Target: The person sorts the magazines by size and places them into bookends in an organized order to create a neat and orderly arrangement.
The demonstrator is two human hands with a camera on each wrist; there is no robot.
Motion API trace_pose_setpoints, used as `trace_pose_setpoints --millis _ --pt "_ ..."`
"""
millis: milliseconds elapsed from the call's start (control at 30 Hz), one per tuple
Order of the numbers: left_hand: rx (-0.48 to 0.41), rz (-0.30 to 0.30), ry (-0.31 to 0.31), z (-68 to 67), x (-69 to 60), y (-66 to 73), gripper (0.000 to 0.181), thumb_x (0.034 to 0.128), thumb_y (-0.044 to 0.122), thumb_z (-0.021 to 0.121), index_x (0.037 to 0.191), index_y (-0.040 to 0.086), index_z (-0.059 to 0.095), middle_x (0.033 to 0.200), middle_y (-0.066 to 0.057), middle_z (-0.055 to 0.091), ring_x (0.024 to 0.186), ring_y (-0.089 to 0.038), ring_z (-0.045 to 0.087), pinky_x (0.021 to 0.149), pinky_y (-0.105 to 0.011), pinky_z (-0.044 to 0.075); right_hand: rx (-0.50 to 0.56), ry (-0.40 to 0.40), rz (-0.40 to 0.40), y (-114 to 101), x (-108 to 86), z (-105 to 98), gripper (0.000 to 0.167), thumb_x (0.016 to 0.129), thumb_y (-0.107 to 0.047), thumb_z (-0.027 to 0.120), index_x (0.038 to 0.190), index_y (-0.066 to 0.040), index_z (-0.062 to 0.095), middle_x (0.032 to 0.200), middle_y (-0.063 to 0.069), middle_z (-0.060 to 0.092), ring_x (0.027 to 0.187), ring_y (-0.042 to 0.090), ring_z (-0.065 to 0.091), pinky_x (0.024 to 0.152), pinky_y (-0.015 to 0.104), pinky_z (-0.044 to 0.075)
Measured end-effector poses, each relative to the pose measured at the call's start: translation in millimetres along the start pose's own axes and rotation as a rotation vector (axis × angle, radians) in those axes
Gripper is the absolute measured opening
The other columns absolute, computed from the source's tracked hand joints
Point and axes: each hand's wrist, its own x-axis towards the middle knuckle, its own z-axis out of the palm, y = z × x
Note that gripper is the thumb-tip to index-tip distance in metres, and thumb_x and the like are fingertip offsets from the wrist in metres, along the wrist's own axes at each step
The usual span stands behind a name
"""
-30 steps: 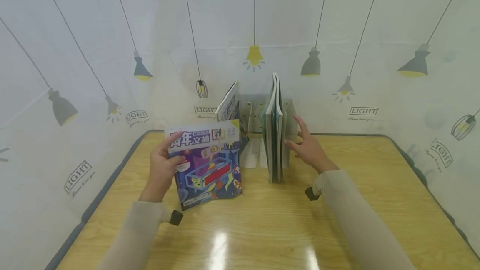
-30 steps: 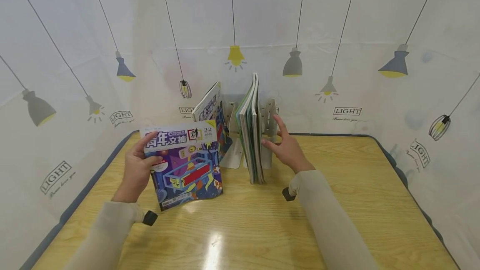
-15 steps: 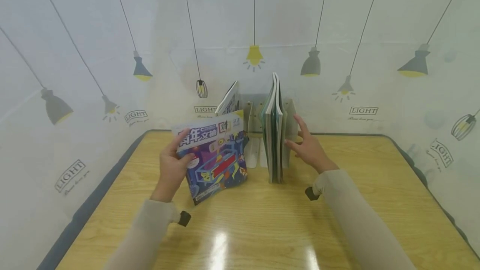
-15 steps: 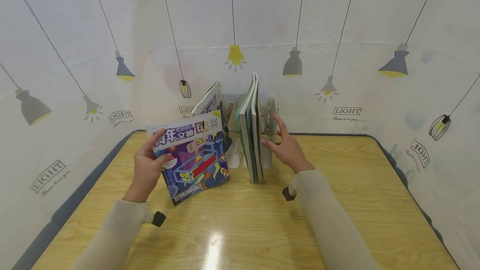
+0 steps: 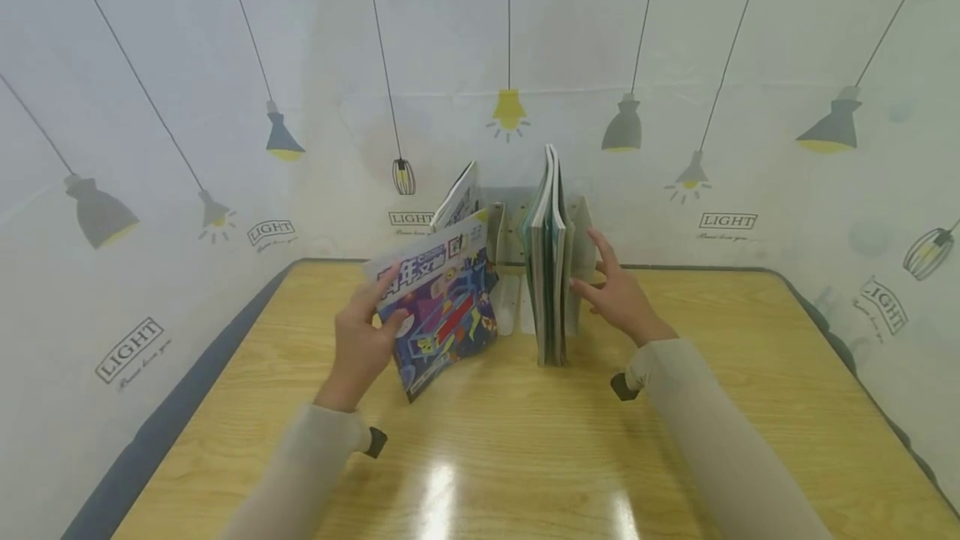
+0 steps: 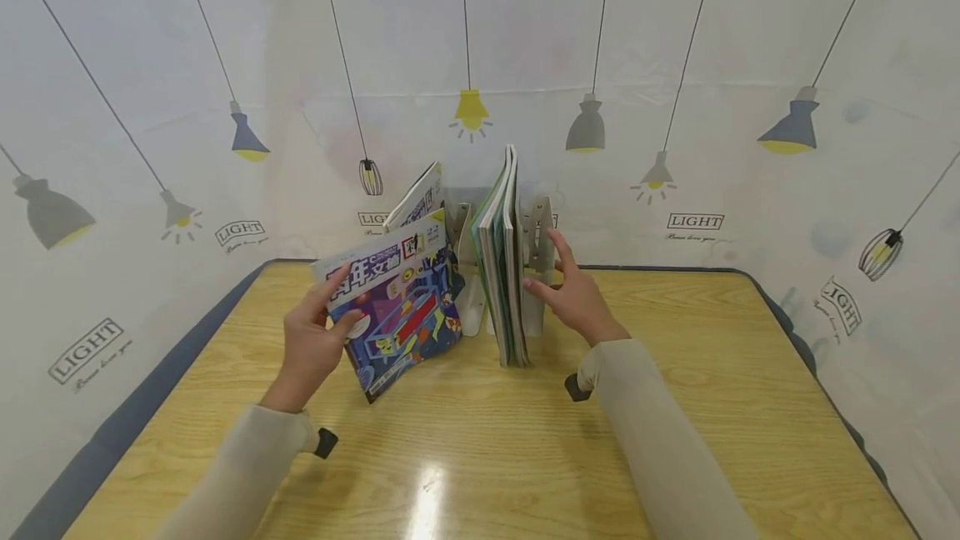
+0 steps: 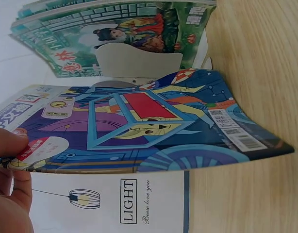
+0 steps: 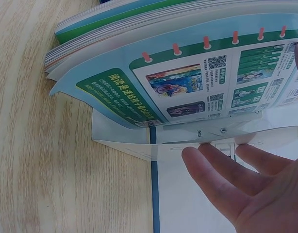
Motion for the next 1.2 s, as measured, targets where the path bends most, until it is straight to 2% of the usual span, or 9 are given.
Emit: trace_pose_setpoints --millis 67,167,267,533,733,1000,1200 --pt "0.047 0.041 0.015 1.9 -1.6 -8.4 0.066 0.069 -0.023 0.072 0.131 -0.005 0.057 0.116 -0.026 0.061 0.103 -0.041 0.062 0.088 -0.026 0.052 -0.002 0.0 0.0 -0.1 0.6 0.1 0.088 0.094 -0.039 0.064 0.153 -0.046 -0.001 0.149 0.036 0.026 0.113 0.046 0.057 0.07 0.043 0.059" --pt "0.102 0.087 0.03 3.3 -3.1 -13.8 0.066 0.0706 -0.018 0.076 0.132 -0.002 0.057 0.119 -0.022 0.062 0.105 -0.036 0.063 0.089 -0.027 0.052 -0.004 -0.001 0.0 0.1 1.1 0.1 0.088 0.094 -0.039 0.064 0.154 -0.045 -0.001 0.149 0.036 0.026 0.113 0.046 0.056 0.07 0.044 0.059" --pt "0.124 0.118 0.048 5.3 -4.0 -14.6 0.066 0.072 -0.015 0.077 0.134 0.0 0.057 0.121 -0.02 0.063 0.105 -0.034 0.063 0.089 -0.029 0.053 0.001 0.001 0.0 0.4 1.3 -0.1 0.088 0.094 -0.039 0.064 0.154 -0.045 -0.001 0.149 0.036 0.025 0.113 0.047 0.056 0.07 0.044 0.059" --pt "0.178 0.178 0.131 17.2 -5.5 -13.0 0.067 0.069 -0.012 0.08 0.131 0.0 0.058 0.11 -0.019 0.066 0.095 -0.033 0.063 0.083 -0.035 0.056 -0.002 0.001 0.0 0.5 1.3 0.1 0.088 0.094 -0.039 0.063 0.153 -0.047 -0.001 0.149 0.035 0.026 0.113 0.047 0.057 0.07 0.044 0.059" --pt "0.22 0.183 0.168 25.5 -6.0 -9.8 0.073 0.0698 -0.013 0.077 0.136 0.01 0.057 0.104 -0.017 0.067 0.087 -0.031 0.061 0.077 -0.04 0.057 0.004 0.003 -0.003 1.2 1.0 -0.1 0.088 0.094 -0.039 0.064 0.153 -0.046 -0.001 0.149 0.035 0.027 0.113 0.046 0.057 0.07 0.044 0.059" --pt "0.274 0.166 0.204 35.8 -7.8 -9.1 0.073 0.0707 -0.014 0.073 0.137 0.012 0.057 0.103 -0.016 0.068 0.084 -0.03 0.058 0.071 -0.044 0.056 0.008 0.002 -0.002 1.1 0.5 -0.2 0.088 0.093 -0.04 0.064 0.152 -0.049 -0.001 0.149 0.035 0.026 0.114 0.046 0.056 0.071 0.045 0.059" --pt "0.289 0.175 0.202 44.9 -8.1 -9.7 0.071 0.0724 -0.014 0.071 0.137 0.011 0.057 0.106 -0.015 0.069 0.081 -0.03 0.055 0.069 -0.043 0.053 0.0 0.006 -0.005 3.3 1.4 0.1 0.087 0.093 -0.041 0.063 0.152 -0.049 -0.001 0.149 0.035 0.027 0.113 0.045 0.057 0.071 0.044 0.059"
